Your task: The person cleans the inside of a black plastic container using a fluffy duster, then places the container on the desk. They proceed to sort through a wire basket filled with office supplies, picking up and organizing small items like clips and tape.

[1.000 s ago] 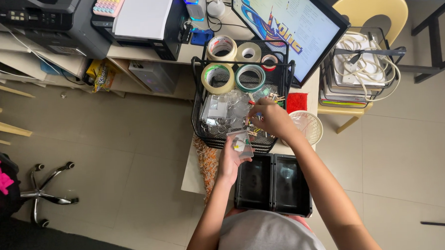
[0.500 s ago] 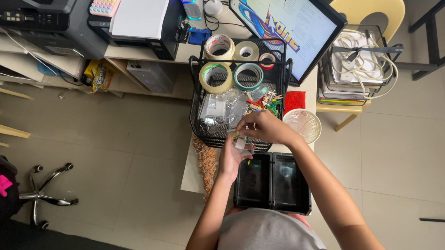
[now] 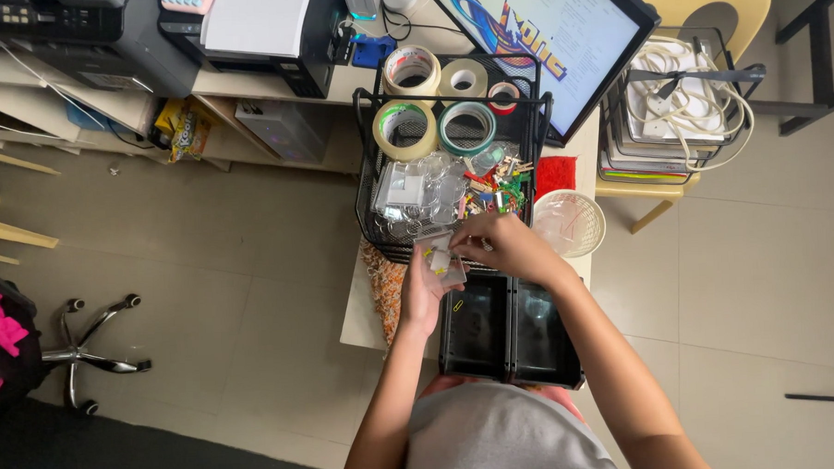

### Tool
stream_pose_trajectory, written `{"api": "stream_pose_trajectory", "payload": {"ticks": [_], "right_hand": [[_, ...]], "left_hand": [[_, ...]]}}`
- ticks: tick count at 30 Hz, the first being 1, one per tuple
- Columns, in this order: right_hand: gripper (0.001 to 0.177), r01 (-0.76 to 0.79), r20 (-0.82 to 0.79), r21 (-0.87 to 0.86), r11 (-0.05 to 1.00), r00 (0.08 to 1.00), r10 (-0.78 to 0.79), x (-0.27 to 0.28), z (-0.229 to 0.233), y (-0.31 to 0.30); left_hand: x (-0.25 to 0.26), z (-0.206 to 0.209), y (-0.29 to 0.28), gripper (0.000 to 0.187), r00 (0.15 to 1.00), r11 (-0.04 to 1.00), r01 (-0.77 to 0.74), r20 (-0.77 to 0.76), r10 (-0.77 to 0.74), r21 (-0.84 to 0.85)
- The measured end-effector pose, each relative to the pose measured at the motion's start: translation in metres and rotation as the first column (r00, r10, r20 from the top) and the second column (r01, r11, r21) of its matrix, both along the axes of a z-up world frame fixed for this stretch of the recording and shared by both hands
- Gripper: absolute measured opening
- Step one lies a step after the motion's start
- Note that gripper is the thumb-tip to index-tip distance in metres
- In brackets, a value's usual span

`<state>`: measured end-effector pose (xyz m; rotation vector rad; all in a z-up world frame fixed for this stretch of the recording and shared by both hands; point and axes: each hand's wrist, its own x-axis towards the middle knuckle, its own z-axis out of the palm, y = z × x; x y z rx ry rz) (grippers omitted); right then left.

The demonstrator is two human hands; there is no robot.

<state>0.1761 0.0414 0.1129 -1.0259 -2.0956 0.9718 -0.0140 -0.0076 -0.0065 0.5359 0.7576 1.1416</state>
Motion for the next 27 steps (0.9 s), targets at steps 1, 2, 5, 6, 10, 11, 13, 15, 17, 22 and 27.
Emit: {"api": "stream_pose_trajectory", "payload": {"ticks": [1,2,5,6,10,11,13,15,17,22,27], "right_hand": [[0.013,0.002,0.0,-0.002,1.0,1.0,-0.002,0.001,-0.001,-0.002],[0.013,0.14,0.004,-0.034,0.99,0.99,-0.14,0.001,-0.002,-0.004],[0.011,0.362,0.028,0.006,0.932,0.932,-0.362,0.007,-0.014,-0.004],[0.009,0.442,0.034,0.082,0.893,0.894,-0.446,0.009,-0.02,-0.002],[0.011,0.447,0.092,0.21,0.869,0.876,-0.473,0.011,-0.046,0.003],[0.011,0.414,0.113,0.325,0.85,0.876,-0.469,0.009,-0.052,0.005],[0.011,0.374,0.132,0.435,0.819,0.874,-0.469,0.001,-0.058,0.006],[0.013,0.411,0.175,0.356,0.839,0.853,-0.492,-0.007,-0.059,0.011],[0.012,0.397,0.162,0.398,0.827,0.856,-0.49,-0.018,-0.059,0.016],[0.012,0.405,0.233,0.488,0.774,0.794,-0.562,-0.032,-0.078,0.027],[0.01,0.438,0.27,0.503,0.745,0.739,-0.617,-0.032,-0.089,0.029]], "left_hand": [[-0.001,0.002,-0.002,0.057,1.0,1.0,0.002,0.0,-0.002,-0.002],[-0.002,0.004,-0.004,0.058,1.0,1.0,0.004,-0.008,-0.004,0.013],[-0.006,0.008,-0.014,0.059,1.0,1.0,0.007,-0.022,-0.007,0.024],[-0.007,0.01,-0.015,0.059,1.0,1.0,0.009,-0.027,-0.008,0.026],[-0.012,0.005,-0.022,0.058,0.999,1.0,0.025,-0.021,-0.025,0.014],[-0.012,0.003,-0.023,0.058,0.999,0.999,0.031,-0.012,-0.031,0.014],[-0.015,0.003,-0.027,0.058,0.999,0.999,0.039,-0.006,-0.039,0.015],[-0.017,0.003,-0.029,0.058,0.999,0.998,0.052,-0.006,-0.052,0.021],[-0.02,0.002,-0.031,0.058,0.998,0.998,0.064,-0.012,-0.064,0.021],[-0.027,0.006,-0.033,0.057,0.995,0.995,0.101,-0.028,-0.1,0.023],[-0.035,0.002,-0.034,0.055,0.991,0.99,0.136,-0.018,-0.135,0.025]]}}
